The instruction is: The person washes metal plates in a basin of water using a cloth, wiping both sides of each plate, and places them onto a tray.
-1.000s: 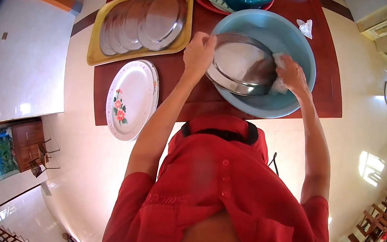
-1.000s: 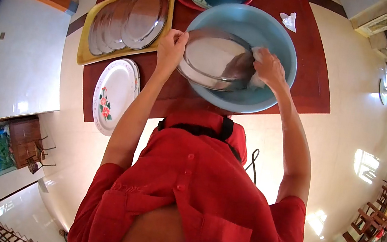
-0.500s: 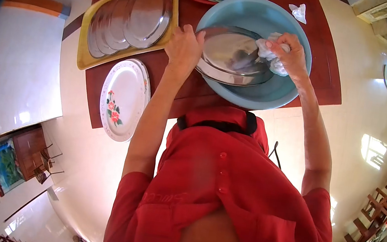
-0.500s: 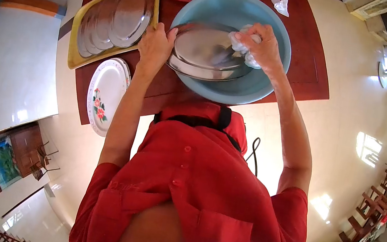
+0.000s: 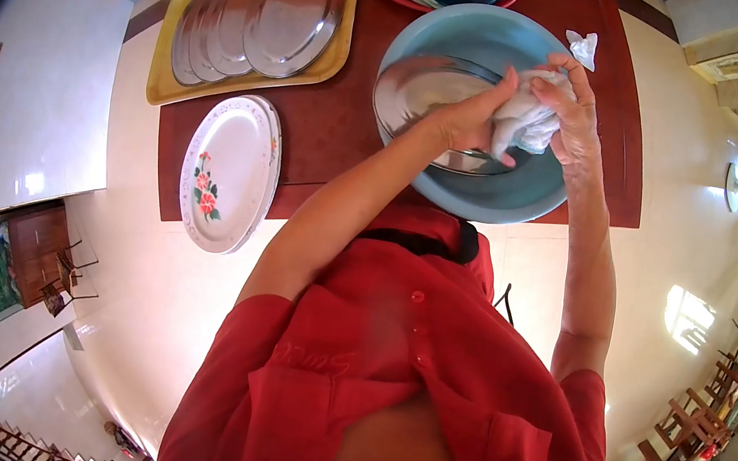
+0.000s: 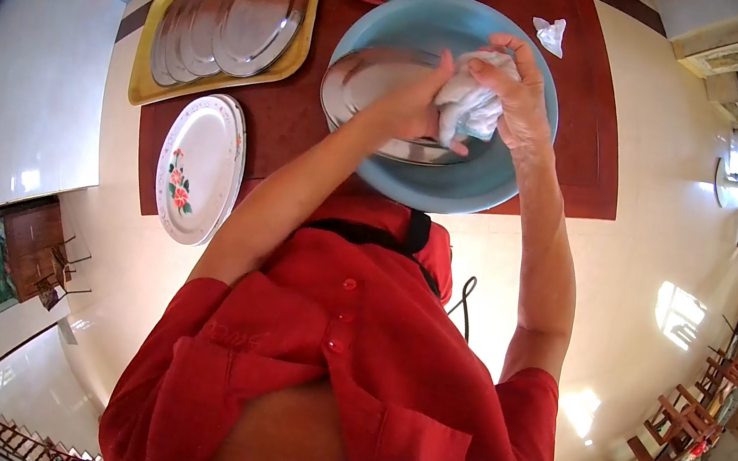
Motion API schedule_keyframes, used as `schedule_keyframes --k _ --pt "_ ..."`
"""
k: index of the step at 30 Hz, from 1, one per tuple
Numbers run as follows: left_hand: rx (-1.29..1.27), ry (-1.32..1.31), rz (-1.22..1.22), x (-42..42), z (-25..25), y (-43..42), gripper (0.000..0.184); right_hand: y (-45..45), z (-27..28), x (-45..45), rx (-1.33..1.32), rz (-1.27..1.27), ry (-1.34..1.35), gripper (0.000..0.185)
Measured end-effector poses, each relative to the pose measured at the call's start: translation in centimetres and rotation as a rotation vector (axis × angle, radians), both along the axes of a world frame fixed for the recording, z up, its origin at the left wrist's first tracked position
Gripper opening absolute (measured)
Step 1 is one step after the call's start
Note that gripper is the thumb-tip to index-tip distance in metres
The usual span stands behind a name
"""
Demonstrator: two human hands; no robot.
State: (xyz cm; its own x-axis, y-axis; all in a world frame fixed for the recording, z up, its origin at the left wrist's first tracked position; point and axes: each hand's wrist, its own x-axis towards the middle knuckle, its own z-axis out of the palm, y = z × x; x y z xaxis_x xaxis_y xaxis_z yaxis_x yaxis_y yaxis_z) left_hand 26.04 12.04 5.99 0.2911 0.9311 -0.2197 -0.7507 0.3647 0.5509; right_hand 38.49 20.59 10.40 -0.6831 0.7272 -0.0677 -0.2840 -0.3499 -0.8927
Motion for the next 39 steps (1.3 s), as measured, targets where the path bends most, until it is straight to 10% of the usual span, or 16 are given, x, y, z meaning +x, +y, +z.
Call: schedule_keyframes --k 10,16,30,39 --pt "-0.052 0.151 -0.046 0.1 -0.4 0.2 0.028 1.5 -1.8 0.6 0.136 0.220 -0.261 0.052" --pt "-0.262 -0.060 -0.158 0.3 -0.9 1.2 0.023 2.2 -4.0 -0.2 -0.132 0.481 0.120 0.090" --pt "-0.254 0.780 0.188 2.1 1.6 1.5 0.040 1.6 -0.5 -3.3 0.179 0.301 -0.361 0.028" --pt "0.110 1.321 0.225 2.5 -1.6 1.7 0.042 0.9 -2.9 -5.0 0.390 0.039 -0.544 0.034"
